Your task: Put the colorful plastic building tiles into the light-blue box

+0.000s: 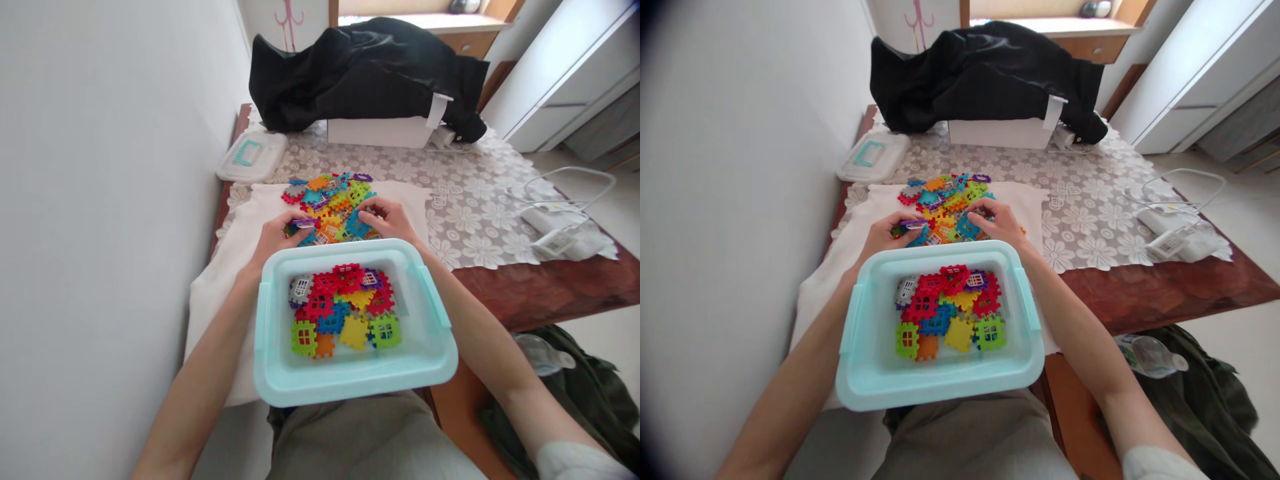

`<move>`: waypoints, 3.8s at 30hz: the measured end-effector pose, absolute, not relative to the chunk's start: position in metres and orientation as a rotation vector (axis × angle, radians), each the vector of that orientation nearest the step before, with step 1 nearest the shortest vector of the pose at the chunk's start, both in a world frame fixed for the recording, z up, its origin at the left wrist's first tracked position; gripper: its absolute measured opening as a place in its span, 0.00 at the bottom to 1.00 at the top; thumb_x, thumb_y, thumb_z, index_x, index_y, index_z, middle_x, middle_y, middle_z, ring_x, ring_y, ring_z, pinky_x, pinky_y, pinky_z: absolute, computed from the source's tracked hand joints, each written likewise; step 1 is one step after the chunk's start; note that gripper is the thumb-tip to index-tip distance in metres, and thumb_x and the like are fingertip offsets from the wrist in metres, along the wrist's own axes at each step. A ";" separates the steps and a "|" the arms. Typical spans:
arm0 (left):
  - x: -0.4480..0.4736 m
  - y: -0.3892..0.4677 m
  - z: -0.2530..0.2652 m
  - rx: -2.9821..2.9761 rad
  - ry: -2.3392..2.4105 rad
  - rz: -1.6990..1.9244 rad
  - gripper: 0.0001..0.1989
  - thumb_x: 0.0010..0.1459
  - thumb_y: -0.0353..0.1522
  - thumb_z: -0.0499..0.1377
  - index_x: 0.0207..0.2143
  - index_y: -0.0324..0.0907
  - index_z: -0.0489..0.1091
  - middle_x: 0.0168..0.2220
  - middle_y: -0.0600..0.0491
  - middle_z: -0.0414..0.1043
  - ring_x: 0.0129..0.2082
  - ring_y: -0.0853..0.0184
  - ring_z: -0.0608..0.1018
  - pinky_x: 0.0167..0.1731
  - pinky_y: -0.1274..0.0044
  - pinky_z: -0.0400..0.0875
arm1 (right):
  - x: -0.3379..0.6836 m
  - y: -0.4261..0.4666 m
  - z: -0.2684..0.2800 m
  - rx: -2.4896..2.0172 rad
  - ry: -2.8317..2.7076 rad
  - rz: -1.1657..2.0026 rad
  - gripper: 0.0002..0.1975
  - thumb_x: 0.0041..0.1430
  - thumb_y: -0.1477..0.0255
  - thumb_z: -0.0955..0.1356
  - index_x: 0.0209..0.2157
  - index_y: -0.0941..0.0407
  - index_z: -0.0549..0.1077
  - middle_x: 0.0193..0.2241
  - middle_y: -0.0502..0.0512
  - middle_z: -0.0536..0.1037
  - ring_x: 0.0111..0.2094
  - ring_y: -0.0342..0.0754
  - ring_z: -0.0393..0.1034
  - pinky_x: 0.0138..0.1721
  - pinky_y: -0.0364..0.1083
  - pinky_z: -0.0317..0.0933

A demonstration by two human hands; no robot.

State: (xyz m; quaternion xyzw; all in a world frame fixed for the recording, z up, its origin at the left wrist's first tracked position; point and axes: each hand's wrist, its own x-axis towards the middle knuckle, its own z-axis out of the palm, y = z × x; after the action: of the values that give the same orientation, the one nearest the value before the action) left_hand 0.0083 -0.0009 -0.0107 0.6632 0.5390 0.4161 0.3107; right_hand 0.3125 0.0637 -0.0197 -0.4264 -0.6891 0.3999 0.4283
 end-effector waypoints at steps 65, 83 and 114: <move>0.000 0.013 -0.011 1.354 1.223 1.583 0.23 0.49 0.39 0.82 0.44 0.44 0.78 0.47 0.48 0.85 0.49 0.61 0.87 0.52 0.72 0.83 | 0.322 0.048 0.003 -0.562 -1.204 1.634 0.31 0.46 0.45 0.87 0.38 0.47 0.76 0.27 0.47 0.79 0.32 0.52 0.80 0.34 0.52 0.80; 0.003 0.006 -0.001 1.184 1.286 1.373 0.19 0.42 0.27 0.71 0.40 0.44 0.80 0.43 0.50 0.85 0.46 0.59 0.84 0.49 0.68 0.82 | 0.325 0.041 0.011 -0.089 -1.564 2.018 0.23 0.56 0.45 0.82 0.41 0.49 0.88 0.61 0.59 0.86 0.64 0.63 0.80 0.69 0.64 0.71; 0.011 0.007 -0.024 1.563 1.426 1.316 0.14 0.60 0.39 0.70 0.48 0.48 0.82 0.50 0.48 0.86 0.53 0.55 0.84 0.59 0.65 0.78 | 0.305 0.062 -0.011 -0.843 -1.155 1.454 0.28 0.50 0.41 0.83 0.34 0.49 0.79 0.32 0.50 0.83 0.31 0.48 0.78 0.36 0.47 0.77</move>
State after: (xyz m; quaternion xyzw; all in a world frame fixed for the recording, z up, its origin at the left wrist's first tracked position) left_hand 0.0115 0.0073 -0.0242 0.5945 0.5424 0.5005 0.3191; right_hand 0.3048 0.0619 -0.0110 -0.3521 -0.4826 0.6075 0.5235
